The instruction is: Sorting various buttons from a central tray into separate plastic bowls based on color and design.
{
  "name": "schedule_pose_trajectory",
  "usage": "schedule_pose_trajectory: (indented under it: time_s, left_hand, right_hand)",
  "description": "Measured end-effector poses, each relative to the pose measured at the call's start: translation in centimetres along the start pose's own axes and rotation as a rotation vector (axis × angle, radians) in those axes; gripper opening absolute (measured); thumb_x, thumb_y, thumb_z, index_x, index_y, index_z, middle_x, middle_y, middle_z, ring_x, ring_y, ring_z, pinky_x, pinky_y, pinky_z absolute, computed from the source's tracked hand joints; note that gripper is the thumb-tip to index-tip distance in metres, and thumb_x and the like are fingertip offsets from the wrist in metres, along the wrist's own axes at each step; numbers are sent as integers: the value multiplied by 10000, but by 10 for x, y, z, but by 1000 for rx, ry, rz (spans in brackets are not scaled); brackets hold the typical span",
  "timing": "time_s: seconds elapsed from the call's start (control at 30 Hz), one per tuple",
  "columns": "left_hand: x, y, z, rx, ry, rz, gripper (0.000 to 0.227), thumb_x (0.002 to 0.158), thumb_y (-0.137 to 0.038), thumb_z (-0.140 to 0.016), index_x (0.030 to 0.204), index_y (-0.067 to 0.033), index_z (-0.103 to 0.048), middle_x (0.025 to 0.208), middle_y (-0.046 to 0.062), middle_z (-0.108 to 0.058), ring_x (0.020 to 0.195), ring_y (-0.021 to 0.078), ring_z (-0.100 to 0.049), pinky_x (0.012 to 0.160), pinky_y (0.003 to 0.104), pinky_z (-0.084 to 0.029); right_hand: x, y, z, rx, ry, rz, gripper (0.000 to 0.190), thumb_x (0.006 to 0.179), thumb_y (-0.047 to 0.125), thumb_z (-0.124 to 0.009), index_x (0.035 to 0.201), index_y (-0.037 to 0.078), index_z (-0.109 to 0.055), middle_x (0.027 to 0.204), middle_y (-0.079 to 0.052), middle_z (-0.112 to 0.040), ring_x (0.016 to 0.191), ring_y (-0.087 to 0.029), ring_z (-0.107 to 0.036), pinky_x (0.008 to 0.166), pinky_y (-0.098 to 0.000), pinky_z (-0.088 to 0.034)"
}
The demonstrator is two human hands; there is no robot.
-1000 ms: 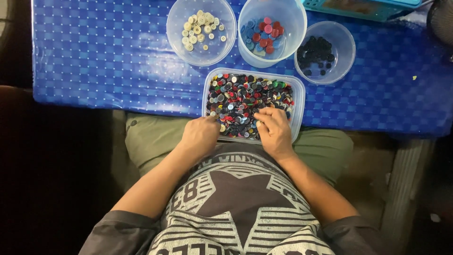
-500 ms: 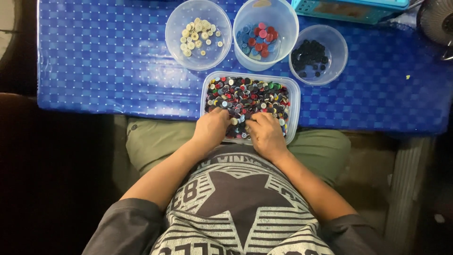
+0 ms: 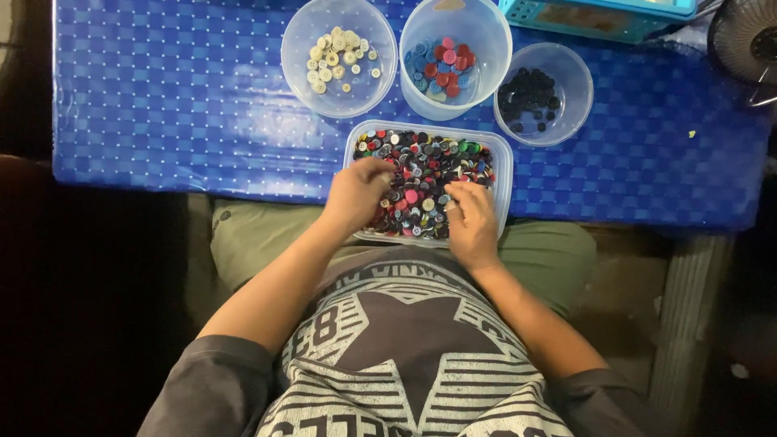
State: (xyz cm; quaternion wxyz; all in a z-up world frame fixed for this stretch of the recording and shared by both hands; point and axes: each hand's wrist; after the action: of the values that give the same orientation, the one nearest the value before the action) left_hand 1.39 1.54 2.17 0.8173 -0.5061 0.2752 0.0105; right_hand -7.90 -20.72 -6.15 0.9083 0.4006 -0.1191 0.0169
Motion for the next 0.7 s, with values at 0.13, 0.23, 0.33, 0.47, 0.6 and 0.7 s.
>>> schedule_pose_trajectory:
  time_s: [0.13,0.23,0.33,0.47,0.6,0.7]
  left_hand:
    - [-3,11,8,-35,-157,153,294,932,-274,-633,1185,-179,-750,1055,86,-770,1090,307,-712,964,447,-533]
    - [-6,11,6,-42,-172,188,331,917,-298,-646,1200,-157,-742,1057,87,-773,1095,300,-711,968,449,-528]
    - [-4,15,-1,6,-149,192,337,913,-295,-643,1207,-157,-733,1084,86,-769,1122,315,-696,972,460,-529]
    - [5,36,-24,222,-42,132,266,902,-338,-687,1116,-211,-782,1023,31,-784,1065,275,-727,938,434,-565]
    - [8,35,-38,402,5,8,319,901,-314,-714,1152,-125,-771,1020,88,-770,1023,313,-737,914,429,-576]
    - [5,27,-45,579,47,-96,361,854,-352,-751,1138,-129,-745,1016,91,-745,987,321,-740,860,453,-594]
  right_hand:
    - [2,7,5,32,-149,-20,259,941,81,-643,1185,67,-729,1190,-94,-637,1152,-318,-620,992,-421,-484]
    - [6,6,3,-23,-206,8,330,915,87,-689,1241,37,-692,1271,-134,-597,1196,-357,-583,1019,-465,-474]
    - [5,7,1,-46,-212,34,388,905,94,-713,1282,17,-664,1326,-159,-575,1233,-377,-560,1040,-489,-464]
    - [6,14,5,-28,-125,11,311,943,133,-692,1247,70,-703,1269,-96,-598,1173,-325,-585,1015,-450,-486]
    - [9,21,9,-2,-109,-18,290,961,102,-681,1245,46,-689,1260,-111,-590,1180,-338,-584,1003,-466,-491]
    - [9,23,10,5,-102,-39,294,949,96,-701,1238,42,-687,1247,-116,-588,1177,-347,-583,1007,-481,-489]
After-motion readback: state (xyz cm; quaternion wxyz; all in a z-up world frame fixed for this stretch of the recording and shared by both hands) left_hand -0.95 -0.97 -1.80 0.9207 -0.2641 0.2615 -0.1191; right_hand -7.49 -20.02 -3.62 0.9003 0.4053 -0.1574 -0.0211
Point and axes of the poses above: each hand's wrist, its own x-axis towards the middle knuckle, its own z-axis out of the back of the hand, y = z × x
